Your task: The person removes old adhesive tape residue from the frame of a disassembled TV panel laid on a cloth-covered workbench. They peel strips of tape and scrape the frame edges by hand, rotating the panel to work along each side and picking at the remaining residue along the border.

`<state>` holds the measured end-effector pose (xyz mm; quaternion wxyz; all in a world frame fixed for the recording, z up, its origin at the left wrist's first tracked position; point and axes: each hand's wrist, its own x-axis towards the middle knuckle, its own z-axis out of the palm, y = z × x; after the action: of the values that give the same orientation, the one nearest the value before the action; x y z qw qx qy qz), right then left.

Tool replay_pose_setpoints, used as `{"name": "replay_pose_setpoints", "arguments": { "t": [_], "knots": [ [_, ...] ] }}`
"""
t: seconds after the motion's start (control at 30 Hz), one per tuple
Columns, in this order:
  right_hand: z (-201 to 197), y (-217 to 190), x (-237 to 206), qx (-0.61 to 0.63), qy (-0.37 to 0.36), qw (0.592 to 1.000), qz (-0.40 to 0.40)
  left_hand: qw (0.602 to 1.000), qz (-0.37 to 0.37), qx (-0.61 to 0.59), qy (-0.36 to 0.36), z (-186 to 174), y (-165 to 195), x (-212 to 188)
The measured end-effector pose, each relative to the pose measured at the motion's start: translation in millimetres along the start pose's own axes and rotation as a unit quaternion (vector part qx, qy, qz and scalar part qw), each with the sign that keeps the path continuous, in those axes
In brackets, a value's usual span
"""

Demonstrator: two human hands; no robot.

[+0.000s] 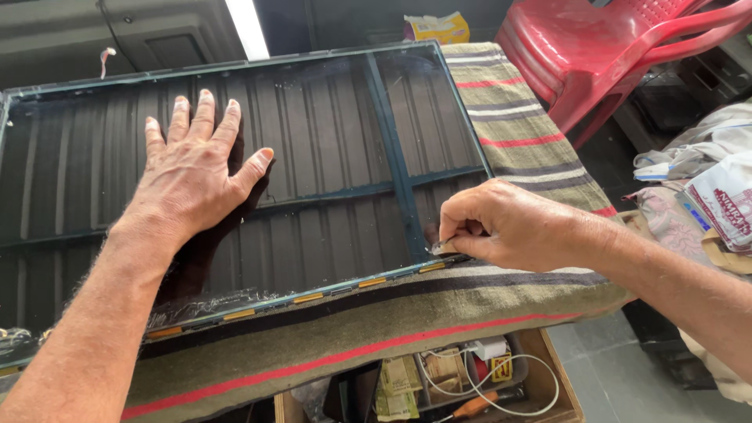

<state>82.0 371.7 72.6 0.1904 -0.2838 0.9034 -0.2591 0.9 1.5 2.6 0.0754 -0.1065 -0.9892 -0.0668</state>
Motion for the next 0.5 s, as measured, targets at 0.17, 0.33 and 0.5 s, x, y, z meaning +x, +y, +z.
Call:
{"name": "replay_pose_setpoints", "arguments": {
  "t": [0.17, 0.33, 0.5],
  "knots": [
    [2.1, -0.3, 0.0, -0.021, -0.011, 1.000, -0.010, 1.000, 0.007, 0.000, 0.009, 2.3, -0.7, -0.2],
    [-1.3, -1.8, 1.2, -0.027, -0.026, 0.999, 0.000, 1.000, 0.009, 0.007, 0.012, 2.4, -1.7, 0.0],
    [1.4, -3.1, 2.4, -0.001, -0.006, 1.000, 0.007, 1.000, 0.005, -0.005, 0.012, 6.9, -5.1, 1.0]
  ]
}}
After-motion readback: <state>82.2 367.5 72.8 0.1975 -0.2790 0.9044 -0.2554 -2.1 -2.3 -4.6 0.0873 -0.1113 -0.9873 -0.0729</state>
